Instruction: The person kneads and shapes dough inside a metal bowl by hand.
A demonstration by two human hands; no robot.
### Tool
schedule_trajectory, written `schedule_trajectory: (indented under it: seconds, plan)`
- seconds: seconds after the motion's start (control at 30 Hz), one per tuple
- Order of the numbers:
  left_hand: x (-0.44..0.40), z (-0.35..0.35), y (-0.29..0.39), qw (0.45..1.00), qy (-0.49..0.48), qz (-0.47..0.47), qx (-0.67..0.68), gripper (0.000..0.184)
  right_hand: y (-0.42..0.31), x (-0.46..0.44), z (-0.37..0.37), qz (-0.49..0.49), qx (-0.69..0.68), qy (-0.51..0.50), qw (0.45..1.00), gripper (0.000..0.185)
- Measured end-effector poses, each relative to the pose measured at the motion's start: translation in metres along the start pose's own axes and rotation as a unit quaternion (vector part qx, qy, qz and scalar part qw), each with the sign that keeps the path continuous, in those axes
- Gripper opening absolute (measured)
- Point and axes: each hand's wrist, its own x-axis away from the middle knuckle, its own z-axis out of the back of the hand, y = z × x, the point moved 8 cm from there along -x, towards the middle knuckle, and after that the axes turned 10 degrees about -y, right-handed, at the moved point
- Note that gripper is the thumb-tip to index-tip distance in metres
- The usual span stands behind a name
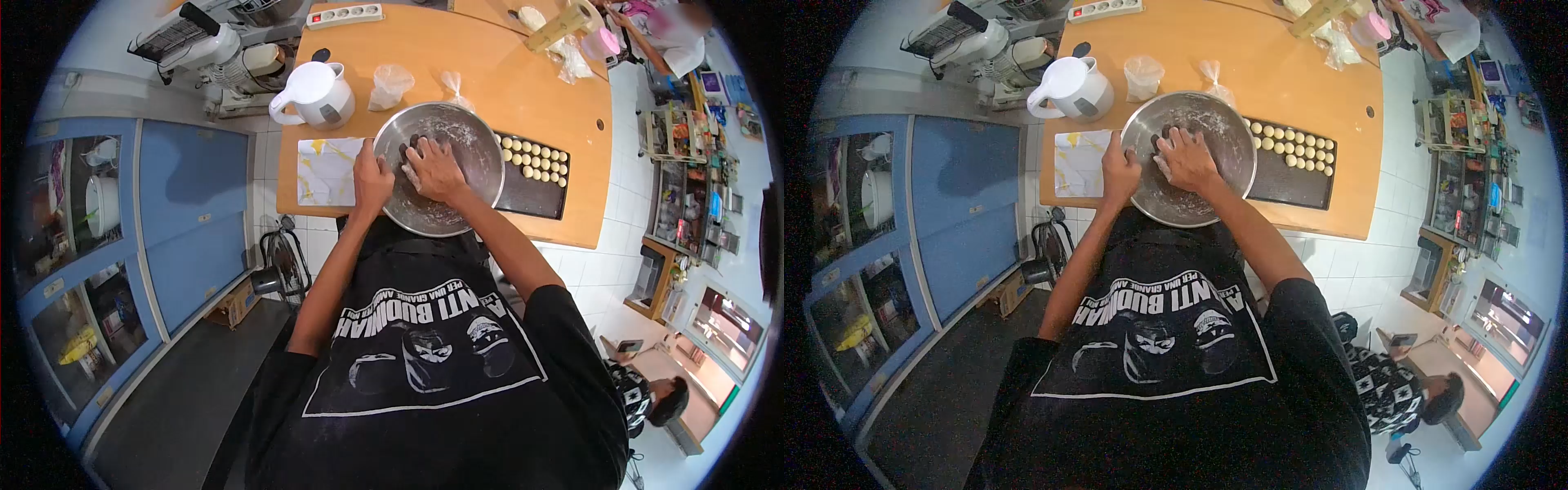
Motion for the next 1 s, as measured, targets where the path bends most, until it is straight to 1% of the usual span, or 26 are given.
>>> schedule_trajectory:
  seconds: [0.07, 0.13, 0.2, 0.27, 0.33, 0.4, 0.47, 0.53, 0.57, 0.7, 0.77, 0.83, 0.87, 0.9, 0.97, 1.0]
  plan:
    - [-0.001, -0.001, -0.003, 1.000, -0.010, 0.018, 0.009, 0.043, 0.000, -0.003, -0.003, -0.010, -0.001, -0.017, 1.000, 0.039]
    - [-0.001, -0.002, -0.002, 0.999, -0.013, 0.035, 0.008, 0.042, 0.000, -0.003, -0.001, -0.026, 0.006, 0.017, 1.000, 0.039]
    - [-0.002, -0.003, -0.003, 0.999, -0.014, 0.050, 0.007, 0.040, 0.000, -0.005, -0.003, -0.033, -0.002, 0.019, 0.999, 0.039]
    - [-0.001, -0.002, 0.000, 0.999, -0.007, 0.045, -0.011, 0.034, -0.001, -0.006, -0.005, -0.041, -0.010, 0.021, 0.999, 0.040]
    - [-0.001, -0.003, -0.001, 0.998, -0.011, 0.056, -0.002, 0.035, 0.001, -0.006, -0.002, -0.071, -0.030, 0.029, 0.997, 0.041]
    - [0.000, -0.005, -0.001, 0.998, -0.017, 0.065, 0.009, 0.035, 0.001, -0.011, -0.003, -0.094, -0.038, 0.017, 0.995, 0.042]
    - [-0.002, -0.004, 0.001, 0.997, -0.020, 0.072, 0.027, 0.032, 0.004, -0.012, -0.007, -0.119, -0.046, 0.007, 0.992, 0.043]
    - [-0.003, -0.004, 0.002, 0.996, -0.025, 0.082, 0.022, 0.030, 0.003, -0.013, -0.004, -0.126, -0.043, 0.053, 0.990, 0.043]
    - [-0.002, -0.004, 0.002, 0.995, -0.027, 0.092, 0.020, 0.029, 0.003, -0.013, -0.006, -0.130, -0.046, 0.054, 0.989, 0.043]
    - [-0.005, -0.002, 0.014, 0.998, -0.024, 0.049, 0.035, 0.026, 0.007, -0.013, -0.003, -0.161, -0.054, 0.076, 0.982, 0.044]
    - [-0.005, -0.001, 0.013, 0.997, -0.033, 0.061, 0.031, 0.026, 0.009, -0.011, 0.001, -0.167, -0.061, 0.092, 0.980, 0.045]
    - [-0.006, 0.002, 0.018, 0.999, -0.027, 0.034, 0.023, 0.026, 0.014, -0.011, -0.005, -0.191, -0.106, 0.067, 0.973, 0.046]
    - [-0.006, 0.001, 0.015, 0.998, -0.035, 0.047, 0.018, 0.030, 0.017, -0.008, -0.001, -0.190, -0.143, 0.104, 0.966, 0.044]
    - [-0.005, -0.001, 0.010, 0.997, -0.042, 0.060, 0.015, 0.034, 0.020, -0.008, -0.006, -0.189, -0.141, 0.111, 0.965, 0.044]
    - [-0.001, 0.000, 0.012, 0.998, -0.029, 0.044, 0.022, 0.036, 0.035, -0.005, -0.013, -0.211, -0.194, 0.163, 0.944, 0.041]
    - [-0.003, 0.001, 0.012, 0.999, -0.017, 0.034, 0.029, 0.038, 0.039, -0.003, -0.012, -0.231, -0.252, 0.136, 0.930, 0.034]
